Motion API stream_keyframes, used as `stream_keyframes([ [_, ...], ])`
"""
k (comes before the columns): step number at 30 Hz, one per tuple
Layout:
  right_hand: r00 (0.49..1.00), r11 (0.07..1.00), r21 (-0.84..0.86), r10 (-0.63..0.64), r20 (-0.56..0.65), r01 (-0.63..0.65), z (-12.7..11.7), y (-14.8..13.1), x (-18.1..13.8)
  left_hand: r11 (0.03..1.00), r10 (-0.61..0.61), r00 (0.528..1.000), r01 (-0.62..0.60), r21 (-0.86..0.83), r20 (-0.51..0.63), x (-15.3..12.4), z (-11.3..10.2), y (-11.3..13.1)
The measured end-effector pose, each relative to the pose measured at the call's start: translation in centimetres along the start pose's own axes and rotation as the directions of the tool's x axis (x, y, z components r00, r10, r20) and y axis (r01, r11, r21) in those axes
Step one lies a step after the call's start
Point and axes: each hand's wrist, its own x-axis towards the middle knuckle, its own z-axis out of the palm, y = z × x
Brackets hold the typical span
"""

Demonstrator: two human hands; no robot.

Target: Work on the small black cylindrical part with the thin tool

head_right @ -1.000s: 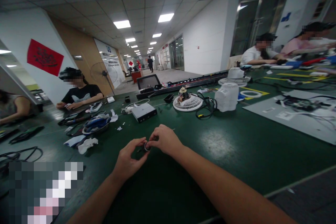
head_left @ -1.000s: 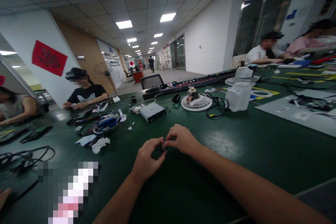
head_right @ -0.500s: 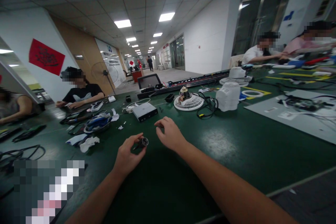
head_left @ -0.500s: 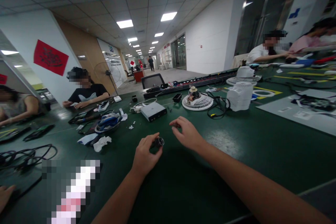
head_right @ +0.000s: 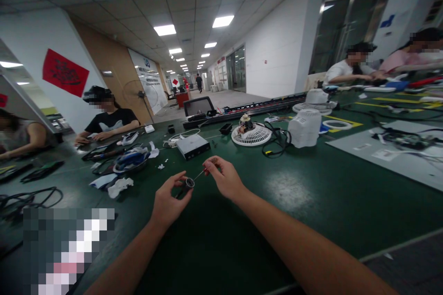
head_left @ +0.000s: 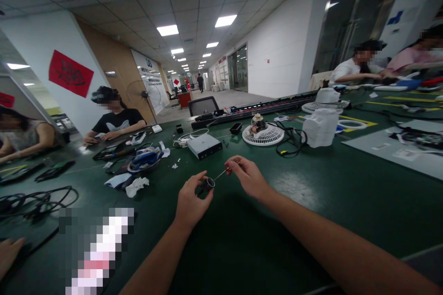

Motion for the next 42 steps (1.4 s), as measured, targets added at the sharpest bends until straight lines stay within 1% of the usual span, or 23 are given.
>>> stream_keyframes([
  [5, 0.999, 0.996, -0.088, -0.023, 0.032, 0.025, 0.1, -0.3, -0.2, 1.0, -0.001, 1.0, 0.001, 0.001, 0.012, 0.0, 0.1, 0.0],
  [10, 0.995, 0.996, -0.062, -0.057, 0.078, 0.062, 0.2, -0.4, -0.4, 1.0, 0.009, 1.0, -0.008, -0.019, 0.021, -0.1, 0.1, 0.3],
  [13, 0.994, 0.987, -0.132, -0.079, 0.079, 0.088, 0.4, -0.5, -0.6, 1.0, 0.014, 0.999, -0.013, -0.014, 0.032, -0.1, 0.1, 0.3],
  [17, 0.994, 0.988, -0.124, -0.08, 0.071, 0.089, 0.4, -0.6, -0.6, 1.0, 0.01, 0.999, -0.01, -0.011, 0.035, -0.2, 0.1, 0.2],
  [20, 0.994, 0.98, -0.17, -0.092, 0.052, 0.099, 0.2, -0.7, -0.5, 1.0, 0.004, 0.999, -0.004, -0.011, 0.043, -0.2, 0.1, 0.2],
  [24, 0.991, 0.97, -0.212, -0.103, 0.085, 0.119, 0.0, -0.9, -0.6, 1.0, -0.014, 0.998, 0.014, 0.001, 0.061, -0.1, 0.1, 0.2],
  [26, 0.987, 0.951, -0.261, -0.155, 0.052, 0.163, -0.1, -1.1, -0.6, 1.0, -0.028, 0.998, 0.028, 0.01, 0.06, -0.1, 0.2, 0.1],
  [28, 0.972, 0.923, -0.317, -0.234, -0.008, 0.22, -0.2, -1.3, -0.6, 0.999, -0.035, 0.998, 0.034, 0.019, 0.054, -0.1, 0.2, 0.1],
  [30, 0.958, 0.906, -0.337, -0.285, -0.035, 0.257, -0.3, -1.4, -0.5, 0.999, -0.033, 0.998, 0.032, 0.02, 0.05, -0.1, 0.2, 0.1],
  [36, 0.957, 0.896, -0.35, -0.289, 0.005, 0.272, -0.5, -1.4, -0.6, 1.0, -0.022, 0.997, 0.021, 0.014, 0.073, -0.1, 0.2, 0.2],
  [40, 0.959, 0.925, -0.271, -0.282, -0.024, 0.266, -0.4, -1.3, -0.7, 0.999, -0.02, 0.997, 0.018, 0.026, 0.07, -0.1, 0.2, 0.1],
  [42, 0.958, 0.929, -0.259, -0.284, -0.042, 0.264, -0.4, -1.4, -0.6, 0.999, -0.023, 0.997, 0.021, 0.029, 0.078, -0.1, 0.2, 0.1],
])
